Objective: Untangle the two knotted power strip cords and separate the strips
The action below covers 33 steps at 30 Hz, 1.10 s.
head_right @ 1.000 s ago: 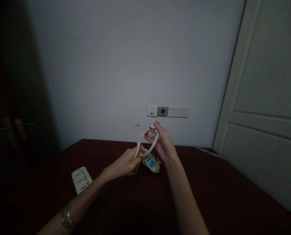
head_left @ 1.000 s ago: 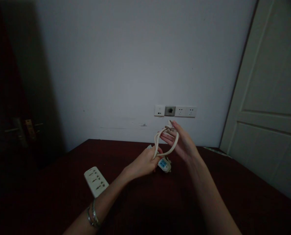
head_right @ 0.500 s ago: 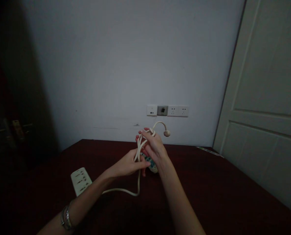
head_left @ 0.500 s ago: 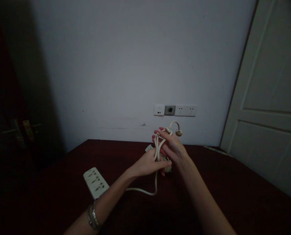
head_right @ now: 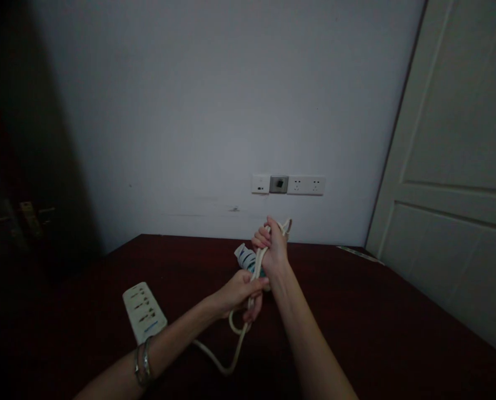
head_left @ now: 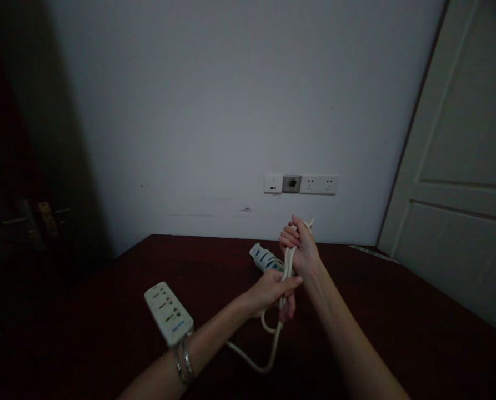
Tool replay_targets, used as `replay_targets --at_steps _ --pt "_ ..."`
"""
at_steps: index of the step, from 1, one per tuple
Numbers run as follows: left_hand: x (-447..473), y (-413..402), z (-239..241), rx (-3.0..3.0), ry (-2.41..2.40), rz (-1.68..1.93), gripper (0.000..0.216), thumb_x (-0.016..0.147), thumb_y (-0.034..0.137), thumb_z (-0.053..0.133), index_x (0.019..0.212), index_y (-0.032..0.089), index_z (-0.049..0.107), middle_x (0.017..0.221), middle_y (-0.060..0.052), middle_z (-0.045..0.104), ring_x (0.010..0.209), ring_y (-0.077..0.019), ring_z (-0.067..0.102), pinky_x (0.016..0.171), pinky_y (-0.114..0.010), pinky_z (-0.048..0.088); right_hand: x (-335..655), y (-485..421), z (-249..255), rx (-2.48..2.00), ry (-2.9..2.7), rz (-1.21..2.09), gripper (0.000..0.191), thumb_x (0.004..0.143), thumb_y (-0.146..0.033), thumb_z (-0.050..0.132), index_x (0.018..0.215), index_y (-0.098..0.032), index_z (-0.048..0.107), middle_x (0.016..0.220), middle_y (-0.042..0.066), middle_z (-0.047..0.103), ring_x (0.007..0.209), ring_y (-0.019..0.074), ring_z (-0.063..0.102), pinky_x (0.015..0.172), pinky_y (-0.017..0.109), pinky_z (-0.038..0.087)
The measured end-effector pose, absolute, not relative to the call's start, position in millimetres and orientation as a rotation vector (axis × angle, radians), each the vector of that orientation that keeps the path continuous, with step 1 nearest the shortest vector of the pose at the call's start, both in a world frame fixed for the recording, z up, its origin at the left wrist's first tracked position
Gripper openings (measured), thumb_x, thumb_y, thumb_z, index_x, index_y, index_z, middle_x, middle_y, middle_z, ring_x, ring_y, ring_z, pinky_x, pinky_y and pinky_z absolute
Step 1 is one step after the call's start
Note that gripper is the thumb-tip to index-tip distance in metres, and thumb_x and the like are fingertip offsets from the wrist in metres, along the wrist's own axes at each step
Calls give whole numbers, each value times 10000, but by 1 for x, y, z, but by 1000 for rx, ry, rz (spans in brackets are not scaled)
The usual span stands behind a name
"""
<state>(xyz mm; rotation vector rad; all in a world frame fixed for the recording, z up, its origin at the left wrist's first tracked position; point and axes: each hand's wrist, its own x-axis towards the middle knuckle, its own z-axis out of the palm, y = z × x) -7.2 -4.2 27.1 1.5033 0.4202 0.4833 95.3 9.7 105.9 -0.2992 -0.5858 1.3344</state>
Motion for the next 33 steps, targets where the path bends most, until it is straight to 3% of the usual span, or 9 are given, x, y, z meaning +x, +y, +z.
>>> replay_targets --at_steps 4,8,12,17,19,22,26,30,33 --pt "1 -10 19 1549 502 735 601 727 679 474 410 186 343 257 54 309 226 -50 279 294 -200 175 99 10 104 -234 -530 1358 273 765 -225 580 558 -178 408 316 -126 286 251 -4 193 268 104 137" --pt "-1 -11 23 1488 495 711 540 693 639 558 503 153 424 343 42 433 270 -35 322 316 -181 202 106 7 111 -176 -518 1356 278 799 -194 509 535 -170 424 307 -113 281 241 2 195 264 112 114" --pt "-5 -7 24 1235 362 489 519 670 641 584 659 129 501 540 -10 578 417 -91 519 423 -206 405 126 2 118 -135 -527 1337 301 800 -184 495 509 -168 420 305 -111 265 234 6 203 258 116 132" --pt "-14 -1 27 1096 339 206 589 821 668 317 727 124 523 638 -74 627 461 -141 581 396 -238 424 139 -1 120 -93 -525 1304 301 812 -183 481 516 -169 429 316 -112 257 233 11 205 255 121 158" --pt "-17 -2 31 1065 301 127 603 849 655 242 689 139 509 535 -51 589 362 -116 501 330 -211 355 138 -1 119 -94 -504 1301 313 822 -184 463 512 -171 418 318 -110 257 234 14 210 256 123 163" --pt "-19 -8 37 1031 263 141 525 874 598 293 601 171 431 326 56 364 241 -57 244 278 -159 210 136 1 118 -110 -468 1285 331 836 -182 431 507 -174 395 317 -108 253 233 16 208 256 121 166" --pt "-19 -17 42 1109 316 296 487 852 574 402 567 180 367 301 96 244 250 -41 131 276 -147 140 134 8 114 -156 -445 1244 341 861 -194 414 524 -177 369 325 -110 252 235 12 205 257 110 170" --pt "-24 -12 52 1140 297 326 482 841 574 428 571 181 364 310 103 242 259 -38 118 269 -146 132 132 14 112 -380 -480 1241 348 896 -361 431 601 -178 421 442 -53 475 345 36 453 379 121 401" --pt "-36 -2 66 1112 210 347 476 861 560 400 576 179 379 310 96 264 257 -40 105 251 -146 139 136 11 112 -628 -722 1315 513 874 -614 291 751 -174 524 706 68 664 598 147 646 569 272 540"
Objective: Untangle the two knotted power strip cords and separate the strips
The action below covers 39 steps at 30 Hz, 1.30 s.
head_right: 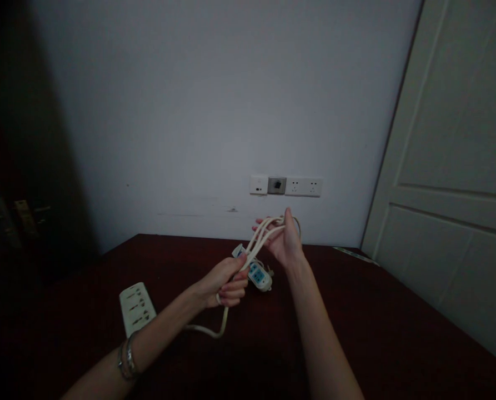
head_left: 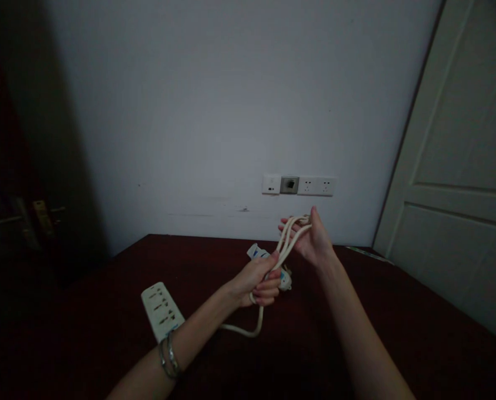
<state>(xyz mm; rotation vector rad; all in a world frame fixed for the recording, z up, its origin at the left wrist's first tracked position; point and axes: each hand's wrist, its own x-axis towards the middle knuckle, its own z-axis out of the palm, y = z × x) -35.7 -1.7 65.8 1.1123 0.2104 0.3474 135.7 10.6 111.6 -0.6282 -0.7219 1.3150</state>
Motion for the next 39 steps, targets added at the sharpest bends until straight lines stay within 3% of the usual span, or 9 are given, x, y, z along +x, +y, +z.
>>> replay_targets --at_steps 2,5,10,15,20,26,31,35,39 --pt "-47 7 76 1077 153 392 472 881 534 379 573 177 385 313 92 272 258 -40 98 246 -144 160 144 3 112 -838 -999 1399 626 823 -702 262 860 -158 567 800 121 689 644 193 665 565 322 542" --pt "-65 18 90 1012 95 451 484 911 502 325 558 175 379 313 88 256 263 -39 80 247 -139 167 165 -6 115 -1206 -1351 1328 562 777 -650 471 824 -110 619 732 144 690 578 180 653 519 274 517" --pt "-84 28 103 941 67 445 523 930 498 242 539 175 370 315 88 201 266 -37 47 249 -134 126 198 8 106 -1386 -1335 605 346 678 -465 665 682 -120 630 669 120 677 610 193 649 580 301 522" --pt "-91 27 108 933 37 436 540 939 486 190 536 175 370 325 86 183 269 -38 42 251 -134 119 180 52 62 -1213 -1339 426 405 653 -396 679 968 -149 622 1078 153 645 917 244 641 811 388 506" --pt "-99 27 114 953 30 380 541 938 492 172 548 177 374 332 85 195 271 -36 36 247 -141 116 147 78 33 -1071 -1320 466 617 684 -460 620 1191 -135 482 1245 191 535 1084 232 571 894 373 472" --pt "-102 20 123 998 198 368 492 920 495 300 550 178 365 351 96 172 287 -25 34 254 -131 98 142 66 41 -1015 -1379 503 439 757 -535 534 936 -139 598 845 83 665 725 170 646 696 300 514" --pt "-115 14 133 1124 247 465 311 866 338 462 612 162 425 438 86 217 330 -25 129 282 -126 156 140 56 46 -1099 -1354 465 523 770 -623 452 891 -139 612 511 -47 496 374 93 453 407 221 393" --pt "-131 13 138 1261 294 626 67 800 190 530 792 125 515 532 67 299 396 -21 236 339 -124 221 141 53 48 -1191 -1365 317 516 743 -611 498 805 -120 642 514 -24 493 466 116 454 456 230 378" --pt "-143 20 141 1420 428 806 155 783 172 543 927 123 519 590 51 371 451 -37 345 406 -158 312 142 45 48 -1288 -1440 146 481 817 -531 421 905 -108 632 694 42 593 625 155 528 572 246 408"
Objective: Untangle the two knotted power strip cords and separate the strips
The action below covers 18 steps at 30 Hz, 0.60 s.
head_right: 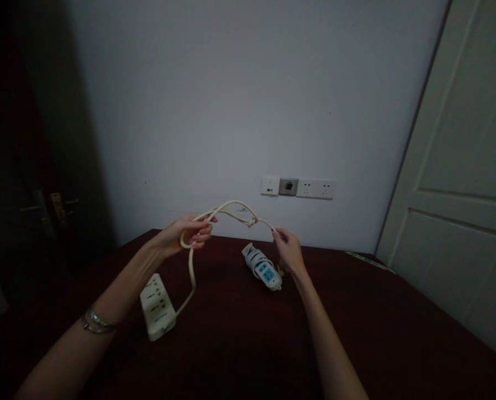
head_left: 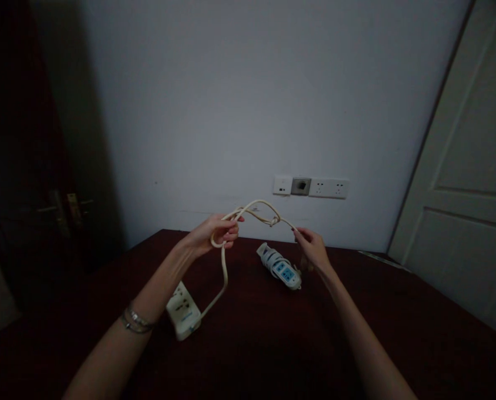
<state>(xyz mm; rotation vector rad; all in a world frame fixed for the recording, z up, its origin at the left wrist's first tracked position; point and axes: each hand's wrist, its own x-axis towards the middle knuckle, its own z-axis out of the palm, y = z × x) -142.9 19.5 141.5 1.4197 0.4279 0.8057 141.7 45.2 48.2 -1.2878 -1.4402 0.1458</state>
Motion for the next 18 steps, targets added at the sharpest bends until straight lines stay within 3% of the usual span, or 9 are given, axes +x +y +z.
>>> replay_targets --at_steps 5,8,11,15,18 --pt "-140 29 145 1728 671 878 115 796 181 507 900 139 530 583 49 413 430 -45 378 416 -174 324 137 17 48 -1518 -1673 -80 298 882 -281 374 797 -132 619 739 90 618 665 172 549 639 267 394" --pt "-131 30 146 1909 745 916 45 792 163 477 796 157 522 547 46 418 403 -53 379 398 -175 293 127 -7 49 -1677 -1905 -204 181 828 -119 430 792 -120 608 815 140 635 687 185 587 619 271 397" --pt "-119 30 145 2130 718 909 86 784 137 456 744 166 527 532 42 420 406 -63 373 400 -180 258 107 -30 46 -1740 -2188 -313 194 758 -14 454 814 -95 620 834 171 643 671 213 622 579 285 413" --pt "-101 33 139 2494 606 853 151 738 59 456 676 161 549 580 12 502 496 -81 407 476 -187 274 72 -57 37 -1565 -2668 -529 217 737 22 463 827 -74 636 813 178 647 690 243 643 545 297 441" --pt "-87 30 132 2729 506 597 140 734 84 510 632 171 552 562 5 525 491 -96 413 488 -205 272 50 -74 37 -1254 -2884 -729 197 776 -8 461 868 -64 625 790 157 639 639 229 625 490 294 434"
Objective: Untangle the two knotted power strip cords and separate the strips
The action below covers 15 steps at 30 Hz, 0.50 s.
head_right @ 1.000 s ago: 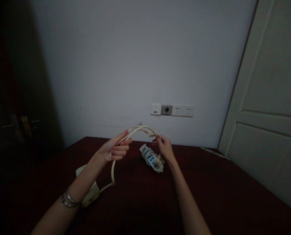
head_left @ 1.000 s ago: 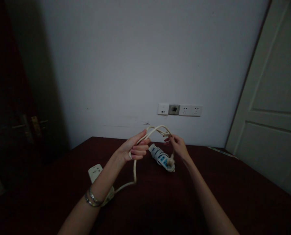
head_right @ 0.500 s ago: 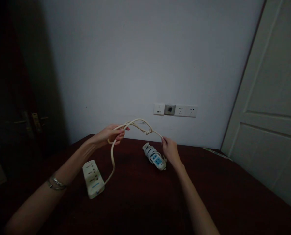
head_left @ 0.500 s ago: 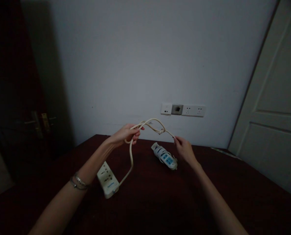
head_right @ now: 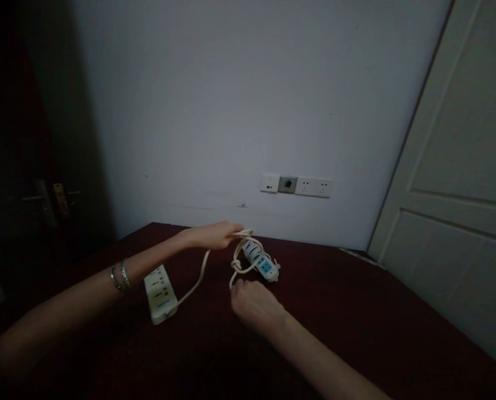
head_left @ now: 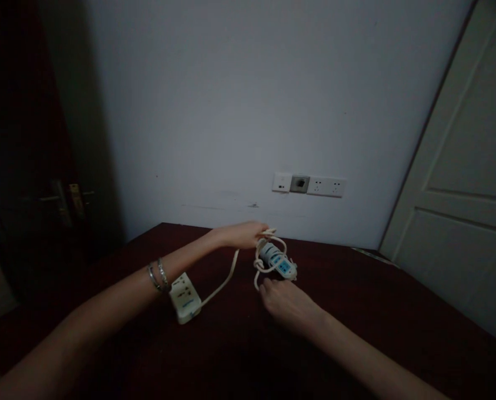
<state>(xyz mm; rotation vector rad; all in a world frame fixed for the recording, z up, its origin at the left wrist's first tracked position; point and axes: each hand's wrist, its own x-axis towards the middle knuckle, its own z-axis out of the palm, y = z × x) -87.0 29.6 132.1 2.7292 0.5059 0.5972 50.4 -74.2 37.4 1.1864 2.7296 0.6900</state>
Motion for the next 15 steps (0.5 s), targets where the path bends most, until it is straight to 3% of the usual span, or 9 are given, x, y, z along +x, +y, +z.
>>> replay_targets --at_steps 4,10,15 --pt "-72 11 130 2894 426 290 108 660 86 612 651 187 574 558 6 542 460 -108 388 483 -227 266 42 -92 63 956 2882 837 196 878 -93 399 905 -88 593 821 128 628 663 202 602 504 285 424" --pt "-73 -10 134 2781 243 183 181 667 7 563 627 182 584 589 14 565 542 -123 467 524 -222 314 64 -103 113 962 3005 992 277 922 -156 335 843 -108 597 770 95 607 571 148 533 483 266 330" --pt "-80 -15 132 2604 291 223 233 749 135 560 518 161 554 507 24 499 499 -98 410 503 -206 314 85 -104 127 962 3165 1064 339 949 -219 287 889 -112 603 711 77 573 541 129 461 467 257 273"
